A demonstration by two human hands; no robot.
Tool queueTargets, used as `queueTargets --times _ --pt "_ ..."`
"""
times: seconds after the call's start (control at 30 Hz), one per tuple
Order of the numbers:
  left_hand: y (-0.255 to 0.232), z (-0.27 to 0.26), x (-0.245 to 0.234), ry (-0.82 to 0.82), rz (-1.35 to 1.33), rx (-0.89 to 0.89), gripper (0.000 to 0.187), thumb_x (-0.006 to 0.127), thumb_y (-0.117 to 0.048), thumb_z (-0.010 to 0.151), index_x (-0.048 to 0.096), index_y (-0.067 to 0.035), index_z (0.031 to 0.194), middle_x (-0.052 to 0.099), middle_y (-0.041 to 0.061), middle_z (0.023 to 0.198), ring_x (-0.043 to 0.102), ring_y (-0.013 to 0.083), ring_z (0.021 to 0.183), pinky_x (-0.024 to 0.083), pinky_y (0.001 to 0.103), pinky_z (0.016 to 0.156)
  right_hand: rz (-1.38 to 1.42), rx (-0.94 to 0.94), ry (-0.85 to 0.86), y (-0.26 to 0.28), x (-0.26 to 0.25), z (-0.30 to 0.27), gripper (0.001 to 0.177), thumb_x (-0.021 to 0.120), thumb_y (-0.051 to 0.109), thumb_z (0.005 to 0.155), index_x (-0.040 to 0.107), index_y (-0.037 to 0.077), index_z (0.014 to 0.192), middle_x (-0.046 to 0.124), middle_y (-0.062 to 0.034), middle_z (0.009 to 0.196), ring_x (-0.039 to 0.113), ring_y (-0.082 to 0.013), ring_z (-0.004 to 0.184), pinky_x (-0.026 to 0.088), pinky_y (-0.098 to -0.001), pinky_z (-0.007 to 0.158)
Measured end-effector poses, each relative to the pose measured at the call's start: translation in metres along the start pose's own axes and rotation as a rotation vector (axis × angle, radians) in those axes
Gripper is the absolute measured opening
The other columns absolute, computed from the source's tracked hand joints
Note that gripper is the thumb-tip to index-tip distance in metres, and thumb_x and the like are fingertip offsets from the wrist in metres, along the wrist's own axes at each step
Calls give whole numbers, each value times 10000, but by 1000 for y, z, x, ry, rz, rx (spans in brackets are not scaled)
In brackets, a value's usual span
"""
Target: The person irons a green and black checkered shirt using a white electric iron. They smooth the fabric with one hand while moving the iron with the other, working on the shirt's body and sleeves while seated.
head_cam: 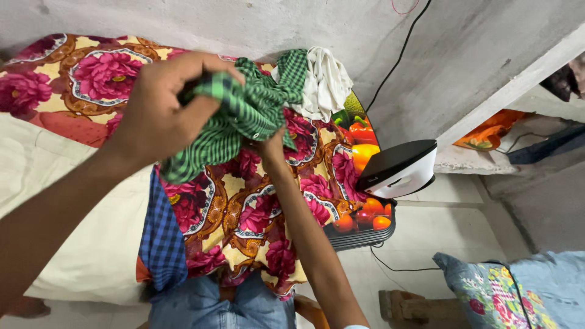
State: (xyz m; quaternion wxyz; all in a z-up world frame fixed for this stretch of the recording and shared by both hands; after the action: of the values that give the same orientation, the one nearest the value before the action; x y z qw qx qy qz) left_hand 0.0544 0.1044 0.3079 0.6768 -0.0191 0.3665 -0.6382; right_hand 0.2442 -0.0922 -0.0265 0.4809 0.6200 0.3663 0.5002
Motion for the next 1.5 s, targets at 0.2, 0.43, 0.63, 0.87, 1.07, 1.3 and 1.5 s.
queueTargets --times 0.2,0.43,0.63,0.87,1.07,1.3,1.5 --pt "-16 -28 5 127 129 39 227 683 -41 900 735 -96 1115 757 39 864 676 104 645 505 270 555 586 -115 419 -13 67 75 477 453 309 1128 484 34 1517 584 -121 1485 600 -257 1319 485 -406 1141" --pt "43 -60 -33 88 340 21 315 761 -118 809 725 -70 1118 760 90 957 710 176 688 560 322 602 853 142 451 6 71 129 604 427 492 1046 490 59 1464 580 -158 1436 578 -352 1266 478 -498 1090" --pt "139 -72 -68 65 815 39 313 857 -284 823 736 -83 1032 731 54 909 692 228 678 537 361 568 286 -174 217 82 12 197 371 579 302 1004 609 36 1261 662 -127 1195 637 -282 1066 530 -447 911" --pt "232 -97 -66 -17 802 -68 329 871 -267 770 740 -114 1030 722 44 916 697 267 713 547 398 595 -1158 -229 3 108 -99 186 372 811 162 756 729 -37 1060 765 -206 912 766 -288 784 592 -435 704" --pt "253 -135 -38 -3 669 -94 314 834 -198 783 723 -129 1068 724 35 949 714 240 777 572 379 677 -1272 -665 -226 121 -149 47 289 787 196 827 789 68 1086 749 -230 976 728 -384 910 570 -448 801" --pt "221 -186 12 242 682 -70 394 863 -272 686 721 -118 1020 706 56 902 709 245 748 569 386 649 -988 -636 -386 94 -190 -60 353 703 9 839 740 34 1189 755 -213 1070 763 -307 971 574 -375 865" --pt "171 -220 42 393 591 -142 511 882 -418 653 725 -92 1014 716 69 897 721 259 738 572 385 623 -1007 -558 -412 95 -201 -119 386 707 17 883 723 67 1266 746 -220 1089 755 -326 992 561 -394 849"
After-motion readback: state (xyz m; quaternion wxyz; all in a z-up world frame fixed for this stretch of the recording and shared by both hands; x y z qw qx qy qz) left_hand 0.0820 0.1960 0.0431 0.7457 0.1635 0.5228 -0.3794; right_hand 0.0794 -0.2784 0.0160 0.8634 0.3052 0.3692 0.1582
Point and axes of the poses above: each hand's wrist, its own z-axis towards the middle knuckle, its own x-axis out of the palm, y = z × x, the point moved 8 cm from there along z, towards the middle knuckle
